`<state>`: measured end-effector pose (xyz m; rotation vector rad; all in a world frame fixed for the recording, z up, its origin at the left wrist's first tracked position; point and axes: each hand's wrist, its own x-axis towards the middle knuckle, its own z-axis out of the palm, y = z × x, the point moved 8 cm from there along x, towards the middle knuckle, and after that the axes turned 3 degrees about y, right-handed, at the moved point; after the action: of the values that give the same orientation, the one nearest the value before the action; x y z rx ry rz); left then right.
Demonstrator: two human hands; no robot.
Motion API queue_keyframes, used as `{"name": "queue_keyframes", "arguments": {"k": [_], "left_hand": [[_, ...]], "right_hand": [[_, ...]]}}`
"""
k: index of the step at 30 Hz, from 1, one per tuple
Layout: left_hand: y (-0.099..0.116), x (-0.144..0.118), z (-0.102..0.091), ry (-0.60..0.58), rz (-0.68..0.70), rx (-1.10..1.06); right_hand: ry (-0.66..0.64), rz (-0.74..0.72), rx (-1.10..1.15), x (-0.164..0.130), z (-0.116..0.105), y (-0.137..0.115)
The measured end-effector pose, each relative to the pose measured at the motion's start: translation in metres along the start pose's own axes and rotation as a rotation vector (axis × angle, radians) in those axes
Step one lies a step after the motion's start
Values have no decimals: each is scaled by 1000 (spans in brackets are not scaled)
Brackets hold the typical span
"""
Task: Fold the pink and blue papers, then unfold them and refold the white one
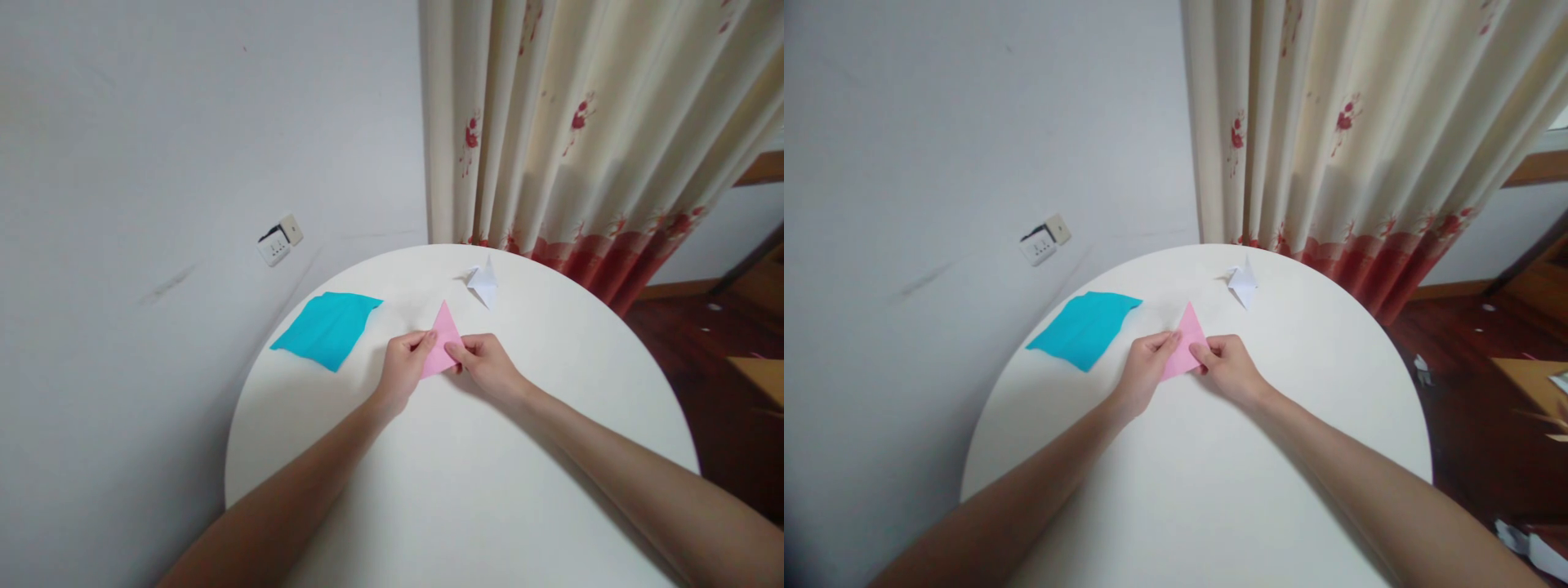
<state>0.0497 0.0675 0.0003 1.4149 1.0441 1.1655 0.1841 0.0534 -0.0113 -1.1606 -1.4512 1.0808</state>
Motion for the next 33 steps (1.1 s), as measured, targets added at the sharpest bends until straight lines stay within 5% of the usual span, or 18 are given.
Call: {"name": "queue_keyframes", "arguments": {"k": [4,13,19,25,30,33], "left_hand": [[-8,-2,8,-123,-85,-43],[-12,-1,-1,0,-84,-48],[-8,-1,5,-180,-141,-83],[-3,13,-21,-12,-68,-154],[-2,19,-40,189,-43,-234],[0,16,-30,99,-85,-271]], "right_hand": [[-9,-23,7,-1,1,1],[58,-18,-24,-2,-5,0],[-74,-30,-41,-4,2,2],[-271,31,-38,-10,16,4],[-294,56,-52,-12,16,4],[-220,51,-34,-9,10,4]]}}
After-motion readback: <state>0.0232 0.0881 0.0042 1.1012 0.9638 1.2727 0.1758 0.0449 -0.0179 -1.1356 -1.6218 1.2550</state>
